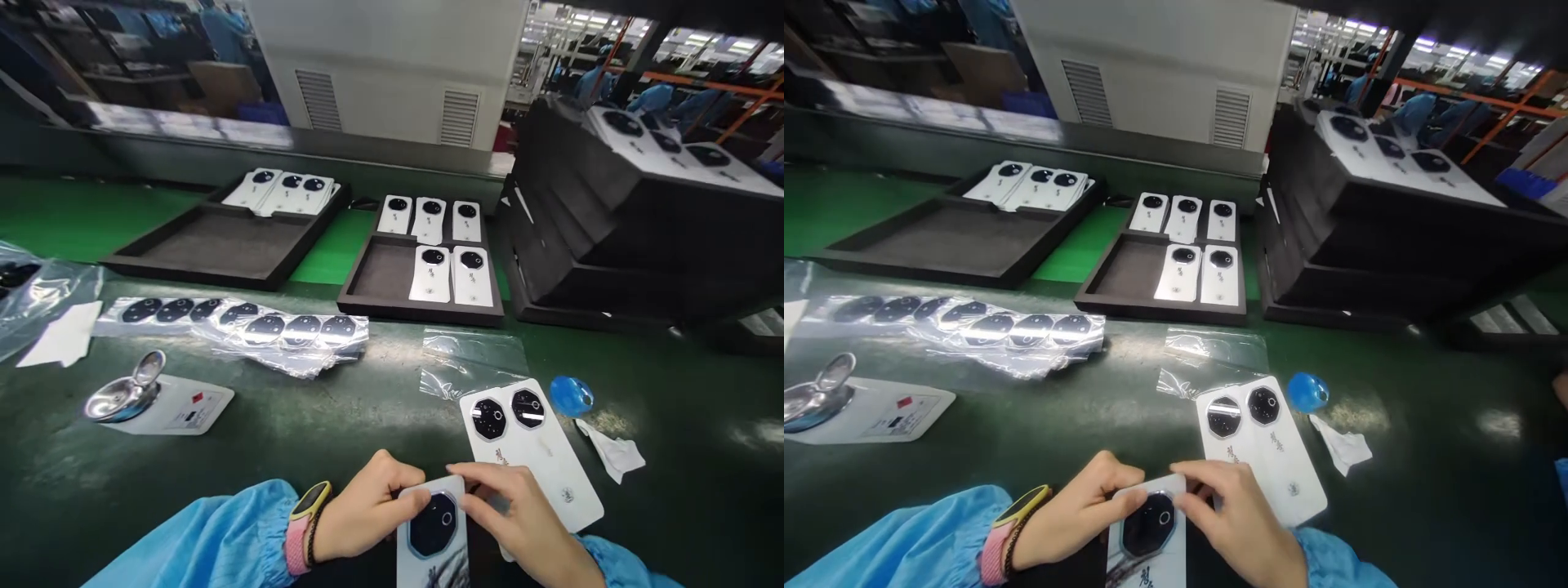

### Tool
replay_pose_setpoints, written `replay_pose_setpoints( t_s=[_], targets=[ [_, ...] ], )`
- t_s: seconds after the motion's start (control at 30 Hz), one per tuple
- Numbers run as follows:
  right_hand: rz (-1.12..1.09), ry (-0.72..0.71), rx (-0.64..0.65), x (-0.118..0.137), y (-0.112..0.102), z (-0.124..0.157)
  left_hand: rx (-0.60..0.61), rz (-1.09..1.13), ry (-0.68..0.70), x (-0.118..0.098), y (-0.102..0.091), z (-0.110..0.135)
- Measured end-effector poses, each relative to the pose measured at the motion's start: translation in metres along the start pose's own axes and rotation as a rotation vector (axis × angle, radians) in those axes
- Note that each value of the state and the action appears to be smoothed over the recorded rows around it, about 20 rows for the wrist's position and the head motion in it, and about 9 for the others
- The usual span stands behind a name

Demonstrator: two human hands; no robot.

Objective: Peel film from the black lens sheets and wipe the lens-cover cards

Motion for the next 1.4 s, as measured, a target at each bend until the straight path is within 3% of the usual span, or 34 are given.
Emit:
replay_pose_setpoints(
  t_s=[0.07, 0.17, 0.3, 0.47, 0.57, 0.7, 0.8, 0.9, 1.13, 1.4],
  targets=[
    [0.143, -0.052, -0.196, -0.007, -0.026, 0.016, -0.055, 0.041, -0.04, -0.001, 0.001, -0.001],
    [0.347, -0.006, -0.47, -0.023, -0.065, 0.048, -0.109, 0.111, -0.107, -0.003, 0.004, -0.006],
    [0.357, 0.2, -0.557, -0.043, -0.087, 0.083, -0.124, 0.191, -0.144, -0.013, 0.01, -0.024],
    [0.059, 0.326, -0.375, -0.055, -0.09, 0.093, -0.221, 0.3, -0.12, -0.025, 0.014, -0.041],
    [-0.098, 0.375, -0.332, -0.054, -0.098, 0.093, -0.329, 0.365, -0.096, -0.018, 0.025, -0.031],
    [-0.216, 0.378, -0.284, -0.042, -0.105, 0.09, -0.491, 0.524, 0.011, 0.0, 0.057, -0.01],
    [-0.268, 0.376, -0.266, -0.032, -0.105, 0.086, -0.404, 0.644, 0.023, 0.003, 0.083, -0.005],
    [-0.293, 0.383, -0.234, -0.025, -0.102, 0.08, -0.321, 0.67, 0.032, -0.005, 0.098, -0.008],
    [-0.463, 0.38, -0.165, -0.022, -0.083, 0.07, -0.332, 0.761, 0.056, -0.006, 0.1, -0.014],
    [-0.522, 0.354, -0.376, -0.02, -0.09, 0.072, -0.302, 0.862, 0.074, -0.013, 0.106, -0.018]
  ],
)
Point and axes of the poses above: each hand's wrist, its own z-axis away from the middle knuckle, its own y-axis out of the palm, x = y × z, the point moved 3 cm from there along -z, towards the middle knuckle, and after that the axes turned 10 degrees about -y, right-handed, at the moved point
